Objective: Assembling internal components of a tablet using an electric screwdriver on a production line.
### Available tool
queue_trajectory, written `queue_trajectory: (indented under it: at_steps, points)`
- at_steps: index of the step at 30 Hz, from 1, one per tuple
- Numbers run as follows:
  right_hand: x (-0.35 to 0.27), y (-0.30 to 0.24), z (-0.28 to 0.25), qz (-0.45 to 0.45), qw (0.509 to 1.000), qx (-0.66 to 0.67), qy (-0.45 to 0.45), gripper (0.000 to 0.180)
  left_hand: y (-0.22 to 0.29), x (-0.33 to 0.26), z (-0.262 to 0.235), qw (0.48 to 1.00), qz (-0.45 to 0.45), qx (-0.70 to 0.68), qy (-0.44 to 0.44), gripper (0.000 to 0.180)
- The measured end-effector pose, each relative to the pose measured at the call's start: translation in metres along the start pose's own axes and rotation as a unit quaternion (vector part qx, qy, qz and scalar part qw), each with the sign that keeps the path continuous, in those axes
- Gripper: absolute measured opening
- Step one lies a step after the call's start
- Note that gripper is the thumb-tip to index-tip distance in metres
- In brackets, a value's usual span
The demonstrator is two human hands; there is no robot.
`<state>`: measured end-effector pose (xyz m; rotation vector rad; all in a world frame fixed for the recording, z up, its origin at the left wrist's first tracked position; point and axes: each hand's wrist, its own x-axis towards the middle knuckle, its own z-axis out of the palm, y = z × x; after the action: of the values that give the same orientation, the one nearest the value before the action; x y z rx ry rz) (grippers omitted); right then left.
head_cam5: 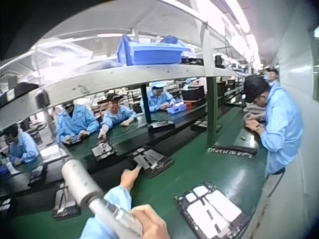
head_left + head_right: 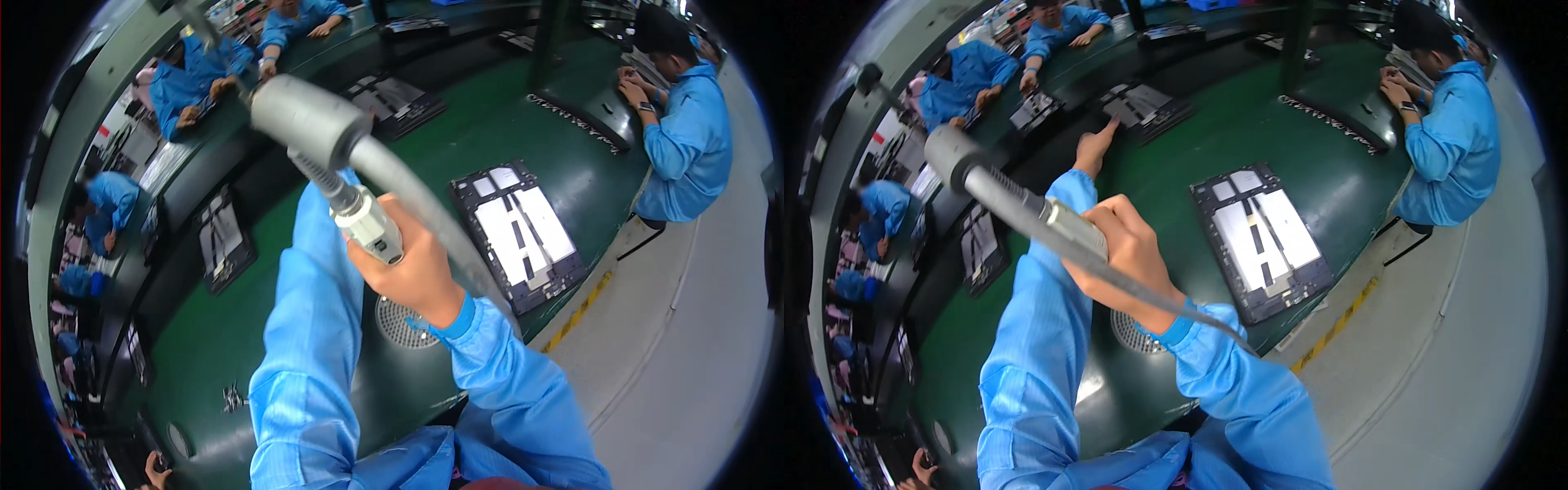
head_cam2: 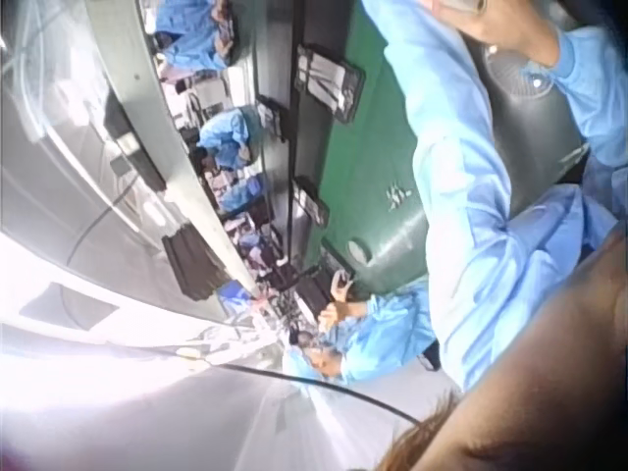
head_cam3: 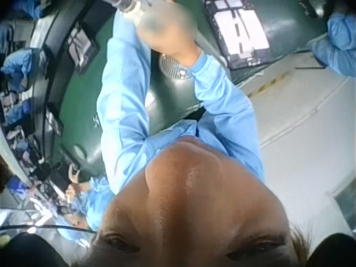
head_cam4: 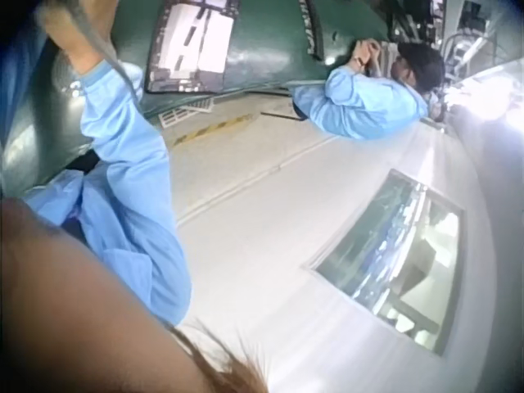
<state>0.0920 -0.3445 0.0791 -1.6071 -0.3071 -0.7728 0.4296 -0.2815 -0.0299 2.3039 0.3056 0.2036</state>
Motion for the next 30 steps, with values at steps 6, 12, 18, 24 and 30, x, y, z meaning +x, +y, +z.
queue_trajectory:
  at_steps: [6,12,18,24,30]
  points:
    - [0.005,0.018,-0.009,-0.055,0.992,-0.11,0.025,0.042,0.046,0.028,0.037,0.988,0.002,0.048,-0.144,0.113]
    - [-0.003,0.017,-0.006,-0.002,0.998,-0.064,0.012,0.041,0.048,0.028,0.042,0.953,0.041,-0.291,-0.078,0.1]
    - [-0.001,0.027,-0.021,0.042,0.99,-0.11,0.083,0.025,0.049,-0.063,-0.034,0.95,0.146,-0.253,0.108,0.081]
    - [0.005,0.019,-0.029,0.095,0.989,-0.061,0.091,0.027,-0.076,-0.222,-0.234,0.895,0.12,-0.429,0.019,0.078]
    - [0.012,0.012,-0.004,0.033,0.997,-0.017,0.075,0.024,-0.164,-0.436,-0.31,0.898,-0.044,-0.436,0.039,0.075]
